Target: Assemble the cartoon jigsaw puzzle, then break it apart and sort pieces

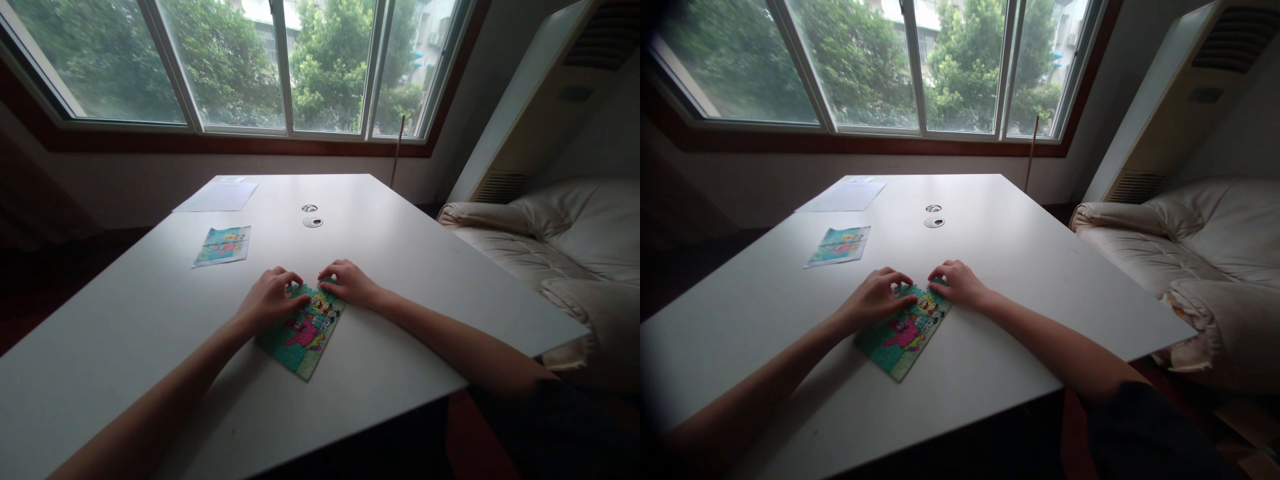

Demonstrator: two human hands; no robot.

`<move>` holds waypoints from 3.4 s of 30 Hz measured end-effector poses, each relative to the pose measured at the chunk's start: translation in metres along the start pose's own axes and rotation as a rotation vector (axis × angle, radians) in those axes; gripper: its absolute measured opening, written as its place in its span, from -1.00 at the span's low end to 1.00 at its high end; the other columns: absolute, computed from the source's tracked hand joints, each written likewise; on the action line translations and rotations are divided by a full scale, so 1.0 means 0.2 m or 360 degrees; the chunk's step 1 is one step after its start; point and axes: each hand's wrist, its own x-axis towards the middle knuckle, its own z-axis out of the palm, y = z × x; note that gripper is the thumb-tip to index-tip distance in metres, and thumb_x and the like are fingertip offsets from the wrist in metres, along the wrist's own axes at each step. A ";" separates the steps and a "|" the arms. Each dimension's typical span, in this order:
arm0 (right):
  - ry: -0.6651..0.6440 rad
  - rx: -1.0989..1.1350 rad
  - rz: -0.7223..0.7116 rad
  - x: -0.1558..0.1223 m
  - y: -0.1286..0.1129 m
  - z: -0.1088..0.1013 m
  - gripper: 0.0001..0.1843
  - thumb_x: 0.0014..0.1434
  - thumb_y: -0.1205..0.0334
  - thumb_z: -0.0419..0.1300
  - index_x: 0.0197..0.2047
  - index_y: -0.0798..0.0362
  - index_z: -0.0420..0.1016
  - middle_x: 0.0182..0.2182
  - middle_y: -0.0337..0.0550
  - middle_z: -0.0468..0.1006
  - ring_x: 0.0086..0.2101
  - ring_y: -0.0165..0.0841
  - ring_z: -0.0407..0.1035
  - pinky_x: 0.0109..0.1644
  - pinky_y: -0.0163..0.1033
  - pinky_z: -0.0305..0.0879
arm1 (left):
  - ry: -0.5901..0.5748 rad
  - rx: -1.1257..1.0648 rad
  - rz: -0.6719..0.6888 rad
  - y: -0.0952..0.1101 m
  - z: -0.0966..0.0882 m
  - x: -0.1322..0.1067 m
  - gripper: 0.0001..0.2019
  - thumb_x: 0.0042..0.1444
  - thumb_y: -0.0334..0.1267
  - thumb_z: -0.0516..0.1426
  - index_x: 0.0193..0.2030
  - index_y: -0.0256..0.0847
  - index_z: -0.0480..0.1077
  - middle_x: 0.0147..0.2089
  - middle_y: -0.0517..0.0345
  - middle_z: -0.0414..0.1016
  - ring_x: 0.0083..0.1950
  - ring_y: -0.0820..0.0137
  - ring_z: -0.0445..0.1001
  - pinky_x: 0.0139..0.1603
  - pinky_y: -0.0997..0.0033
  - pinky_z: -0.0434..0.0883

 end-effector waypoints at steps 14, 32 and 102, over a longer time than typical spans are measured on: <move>-0.0369 -0.0074 -0.0036 -0.05 0.00 -0.12 -0.34 -0.17 -0.20 0.23 -0.05 0.01 0.35 -0.13 -0.01 0.32 -0.10 -0.18 0.20 -0.07 -0.09 0.18 | -0.0077 -0.0012 0.0009 -0.04 0.01 0.01 -0.60 -0.10 0.10 0.13 -0.29 -0.21 0.32 -0.26 0.04 0.32 -0.19 0.19 0.27 -0.19 0.24 0.25; -0.0385 0.0147 0.0012 -0.03 -0.01 -0.10 -0.54 -0.10 0.08 0.29 -0.11 0.06 0.40 -0.23 -0.09 0.33 -0.20 -0.33 0.27 -0.12 -0.23 0.23 | -0.0170 -0.0195 0.0212 0.00 0.00 0.02 -0.76 0.01 -0.15 0.09 -0.18 -0.16 0.39 -0.32 0.13 0.44 -0.22 0.27 0.32 -0.21 0.32 0.26; -0.0165 0.0418 -0.0079 0.02 -0.07 -0.06 -0.88 -0.02 0.29 0.20 -0.34 0.11 0.45 -0.47 -0.24 0.46 -0.44 -0.50 0.27 -0.35 -0.39 0.18 | 0.0233 -0.0252 0.0278 0.06 0.03 -0.01 -0.85 0.04 -0.20 0.10 -0.35 -0.15 0.47 -0.31 0.11 0.46 -0.21 0.28 0.32 -0.18 0.30 0.27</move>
